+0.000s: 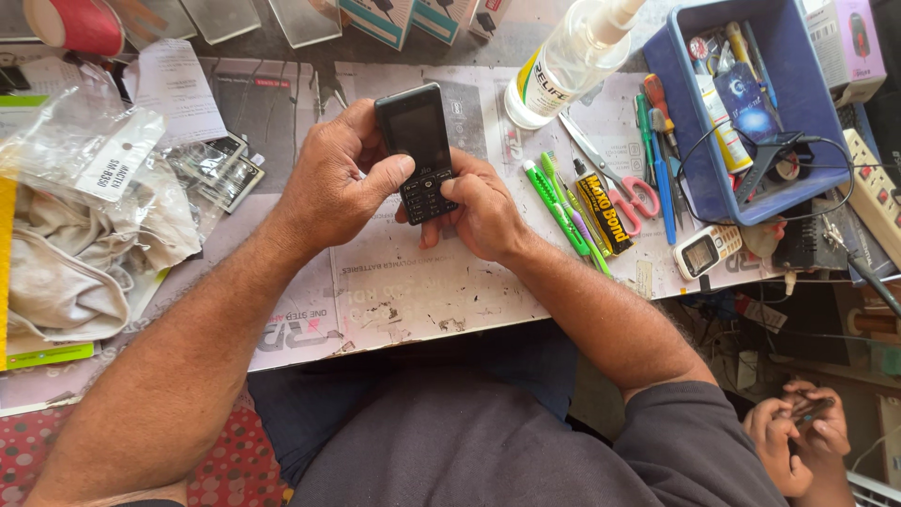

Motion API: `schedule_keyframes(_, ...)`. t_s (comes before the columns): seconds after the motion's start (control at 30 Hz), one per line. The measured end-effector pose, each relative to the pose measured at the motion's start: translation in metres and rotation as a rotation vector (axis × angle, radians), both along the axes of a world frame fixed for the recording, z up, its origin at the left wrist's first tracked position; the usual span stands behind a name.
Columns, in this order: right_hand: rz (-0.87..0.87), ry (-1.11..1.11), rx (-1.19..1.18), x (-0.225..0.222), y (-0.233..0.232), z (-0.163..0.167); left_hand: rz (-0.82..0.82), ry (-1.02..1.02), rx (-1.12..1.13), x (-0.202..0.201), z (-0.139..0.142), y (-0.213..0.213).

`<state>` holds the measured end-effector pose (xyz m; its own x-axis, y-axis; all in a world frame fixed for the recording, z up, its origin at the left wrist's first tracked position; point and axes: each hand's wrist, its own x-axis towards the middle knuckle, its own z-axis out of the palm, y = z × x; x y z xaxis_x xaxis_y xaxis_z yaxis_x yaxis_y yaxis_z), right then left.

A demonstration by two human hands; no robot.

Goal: The person holds a black Jio feature phone, presses buttons, and removes the back cover. They then reattach the cover and power the device on, waiting for the boot screen to appear.

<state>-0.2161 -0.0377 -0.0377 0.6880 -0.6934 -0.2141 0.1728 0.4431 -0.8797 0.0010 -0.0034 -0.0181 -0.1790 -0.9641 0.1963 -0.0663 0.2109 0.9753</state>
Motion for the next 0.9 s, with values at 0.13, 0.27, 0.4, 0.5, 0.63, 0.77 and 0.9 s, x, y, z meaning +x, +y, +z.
schedule_keyframes(0.13, 0.005, 0.008, -0.024, 0.0024, 0.0004, 0.0034, 0.012, -0.051, -0.003, 0.0, -0.0003, -0.0012)
schedule_keyframes(0.27, 0.006, 0.025, -0.045, 0.0043, 0.0006, 0.006, 0.012, -0.061, -0.012, -0.0002, -0.0008, -0.0015)
schedule_keyframes(0.4, 0.007, 0.017, -0.038, 0.0043, 0.0011, 0.0062, 0.013, -0.051, 0.01, -0.0002, -0.0005, -0.0008)
schedule_keyframes(0.5, 0.011, 0.015, -0.038, 0.004, 0.0012, 0.0067, 0.005, -0.036, -0.004, -0.0004, 0.0001, -0.001)
schedule_keyframes(0.63, 0.015, 0.009, -0.027, 0.0037, 0.0015, 0.0073, 0.02, -0.102, 0.028, 0.0004, 0.0001, -0.0012)
schedule_keyframes(0.77, 0.011, 0.012, -0.027, 0.0041, 0.0009, 0.0069, 0.011, -0.073, 0.0, -0.0001, -0.0007, -0.0007)
schedule_keyframes(0.9, 0.015, 0.016, -0.035, 0.0032, 0.0005, 0.0058, 0.006, -0.055, -0.011, -0.0005, -0.0007, -0.0008)
